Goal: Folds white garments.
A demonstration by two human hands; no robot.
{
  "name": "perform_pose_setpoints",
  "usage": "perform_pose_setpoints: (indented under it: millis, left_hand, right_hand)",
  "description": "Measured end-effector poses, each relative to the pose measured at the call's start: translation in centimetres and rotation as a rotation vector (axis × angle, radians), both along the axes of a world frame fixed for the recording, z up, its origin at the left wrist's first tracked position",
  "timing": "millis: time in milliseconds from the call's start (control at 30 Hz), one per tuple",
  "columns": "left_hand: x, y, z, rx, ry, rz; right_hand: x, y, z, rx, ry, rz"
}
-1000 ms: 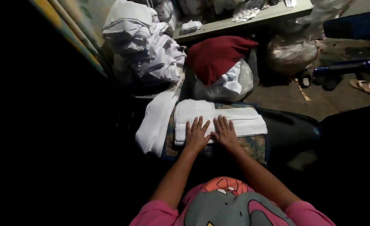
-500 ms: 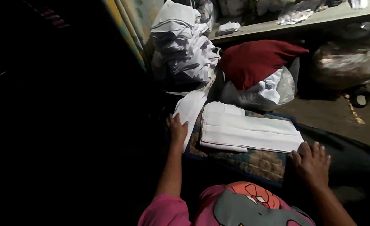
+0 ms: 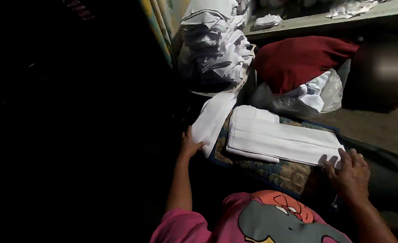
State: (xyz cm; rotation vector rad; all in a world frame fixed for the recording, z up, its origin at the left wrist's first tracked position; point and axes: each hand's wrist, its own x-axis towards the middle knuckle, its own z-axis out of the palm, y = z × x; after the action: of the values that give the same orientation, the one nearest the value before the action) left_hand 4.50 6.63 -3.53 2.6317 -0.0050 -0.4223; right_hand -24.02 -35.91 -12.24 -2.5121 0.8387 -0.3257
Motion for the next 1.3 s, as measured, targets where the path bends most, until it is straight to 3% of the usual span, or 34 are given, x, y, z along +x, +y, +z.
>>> perform_pose_setpoints:
  millis: [267,400,533,767,1033,1167,1300]
  left_hand:
    - [1.3,-0.2,2.8,0.073,-0.018,-0.019]
    - [1.4,0.3,1.5,-0.003,0.048,0.021]
    - [0.8,-0.5,0.3,0.047,-0.057,0.043]
    - [1.3,-2.4,2.9,0.188,-0.102,0.063]
    - [5.0,-4.7,9.2,-0.225,-0.294,0.078]
    - [7.0,-7.0,11.4,-0.405,-0.296,0.056]
    - [8.0,-8.9,12.9,-0.44,-0.308,0.038]
  right_hand:
    - [0.4,0.9,0.2,-0.01,-0.033,0.082]
    - [-0.2,1.1,0.0,-0.004,-0.015,0.065]
    - [-1.1,1.3,-0.4,0.032,0.026,0.053]
    - [-1.4,1.9,-0.7,0.026,-0.001,0.068]
    - [0.5,2.1,1.6,0.06,-0.059,0.123]
    - [3.6,2.2,4.7,0.106,-0.076,0.209]
    - [8.1,2.9,8.6,0.106,-0.107,0.292]
